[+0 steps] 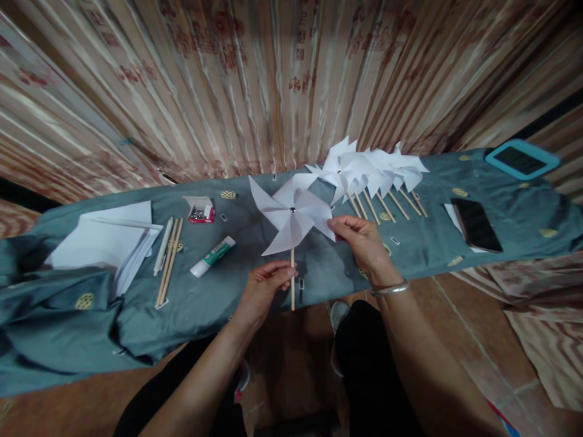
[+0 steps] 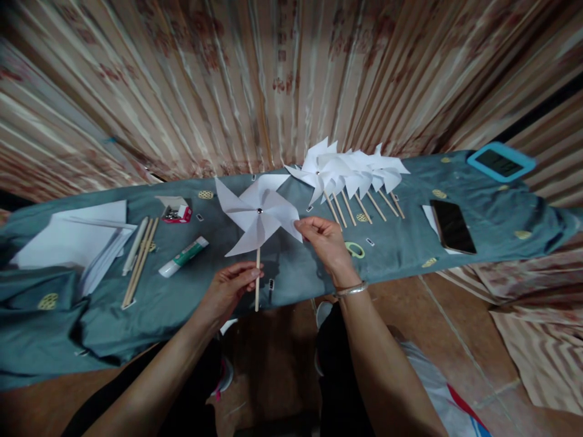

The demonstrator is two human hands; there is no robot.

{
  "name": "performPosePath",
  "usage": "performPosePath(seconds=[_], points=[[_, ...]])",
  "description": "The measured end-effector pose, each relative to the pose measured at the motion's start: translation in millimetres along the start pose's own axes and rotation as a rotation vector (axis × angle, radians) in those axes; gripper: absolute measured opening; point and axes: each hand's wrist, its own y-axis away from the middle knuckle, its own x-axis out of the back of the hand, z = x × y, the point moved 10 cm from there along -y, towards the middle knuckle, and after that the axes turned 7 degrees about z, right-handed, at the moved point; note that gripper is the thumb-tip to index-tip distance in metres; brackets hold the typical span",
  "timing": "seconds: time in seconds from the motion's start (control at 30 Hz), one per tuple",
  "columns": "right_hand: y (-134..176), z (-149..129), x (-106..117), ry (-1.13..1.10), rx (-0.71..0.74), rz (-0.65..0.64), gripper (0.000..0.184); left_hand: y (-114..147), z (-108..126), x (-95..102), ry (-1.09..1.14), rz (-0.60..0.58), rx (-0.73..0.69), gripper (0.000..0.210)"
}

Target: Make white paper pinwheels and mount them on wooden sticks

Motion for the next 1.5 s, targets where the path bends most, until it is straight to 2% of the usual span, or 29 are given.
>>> performPosePath(seconds=[0.43,0.97,1.5], points=[[11,-2,-20,-0.022,-0.019,-0.105,0.034,-1,2,5.1,0.012,0.04,-0.017,0.035],[25,10,-38,-0.144,-0.191,-0.207,0.037,-3,4,6.4,0.014,0.039,-0.047,0.032],[36,13,-56,-0.1,-0.19,-0.327,0.032,-2,5,5.2,0.013,0.033,-0.06,0.033]])
